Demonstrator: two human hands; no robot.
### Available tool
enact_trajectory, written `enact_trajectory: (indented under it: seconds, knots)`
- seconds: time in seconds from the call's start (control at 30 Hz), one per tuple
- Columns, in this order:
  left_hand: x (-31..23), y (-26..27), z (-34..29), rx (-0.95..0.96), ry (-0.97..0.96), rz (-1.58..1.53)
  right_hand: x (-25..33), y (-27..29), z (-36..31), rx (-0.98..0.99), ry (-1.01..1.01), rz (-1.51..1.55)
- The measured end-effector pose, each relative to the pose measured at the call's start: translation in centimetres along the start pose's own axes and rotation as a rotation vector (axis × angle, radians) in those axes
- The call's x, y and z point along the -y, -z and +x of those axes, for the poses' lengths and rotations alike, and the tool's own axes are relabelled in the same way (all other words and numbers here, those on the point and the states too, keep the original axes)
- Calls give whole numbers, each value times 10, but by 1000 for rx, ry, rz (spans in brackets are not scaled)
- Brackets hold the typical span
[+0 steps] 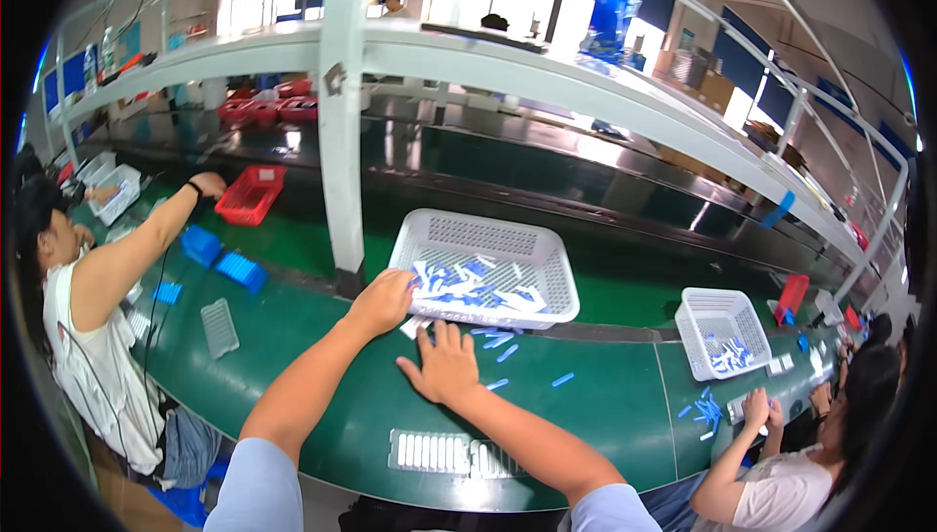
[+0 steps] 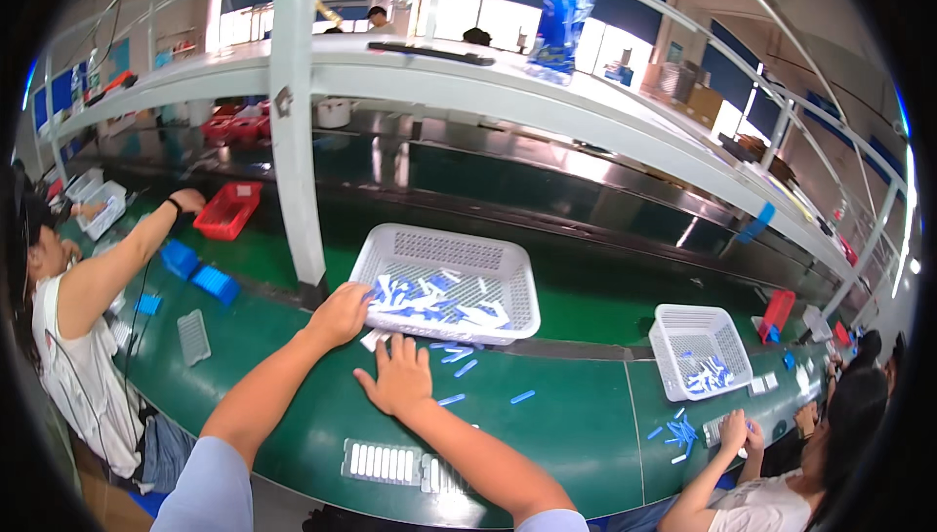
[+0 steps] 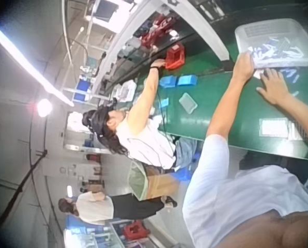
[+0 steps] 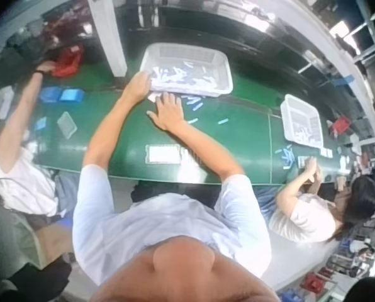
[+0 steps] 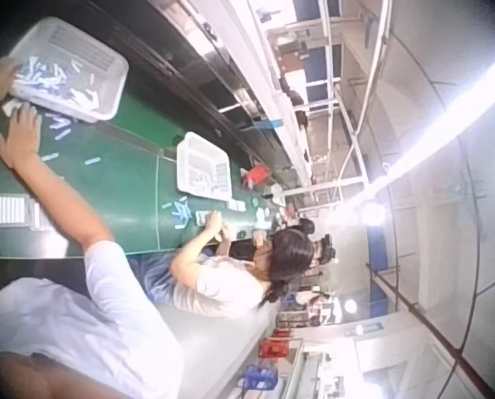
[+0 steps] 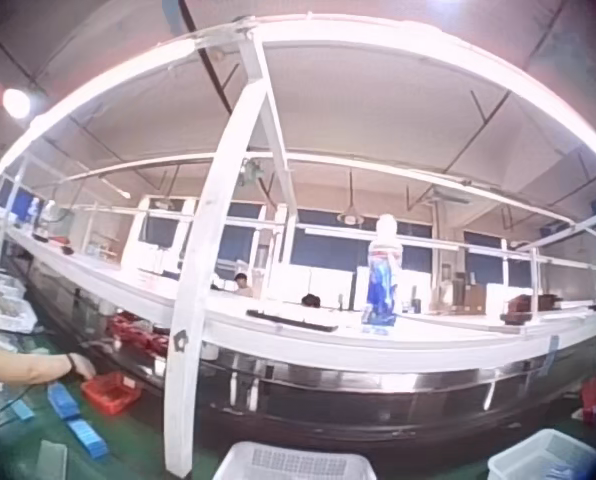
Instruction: The person loads plastic strips into slots on clear plastic trays by hand, retrieves a fallen plastic object from the floor, and arranges trays on the assembly table.
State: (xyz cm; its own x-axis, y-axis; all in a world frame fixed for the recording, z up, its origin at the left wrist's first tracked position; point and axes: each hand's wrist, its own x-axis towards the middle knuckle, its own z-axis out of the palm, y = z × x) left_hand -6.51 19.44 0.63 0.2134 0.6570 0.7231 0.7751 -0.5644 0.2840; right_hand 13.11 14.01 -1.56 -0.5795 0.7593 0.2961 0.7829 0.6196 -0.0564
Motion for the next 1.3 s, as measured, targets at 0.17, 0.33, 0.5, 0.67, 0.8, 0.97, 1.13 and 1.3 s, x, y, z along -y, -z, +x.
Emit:
enact_trajectory:
  seconds: [0.17, 0.33, 0.5, 0.67, 0.8, 0.97, 1.13, 1.3]
  knots:
    - [-5, 6, -3, -37, 58, -68, 0, 0, -7, -73, 52, -17]
    - [-39, 37, -11, -181, 151, -69, -17, 47, -37, -80, 108, 33]
    - [-122, 75, -70, 128, 848, -1383, -35, 111, -82, 47, 181, 231]
    - [-203, 87, -120, 588, 943, -1386, -26, 128, -128, 137, 184, 754]
    - [-245, 76, -136, 696, 1016, -1488, -9, 124, -154, 163, 61, 956]
    - [-245, 64, -150, 608, 1071, -1557, -7, 110, -163, 117, -182, 1124]
    - [-236, 66, -152, 587, 1067, -1629, -10, 107, -162, 204, -166, 1154]
    - [-239, 67, -152, 562, 1098, -1541, -12, 106, -173, 186, -334, 1358]
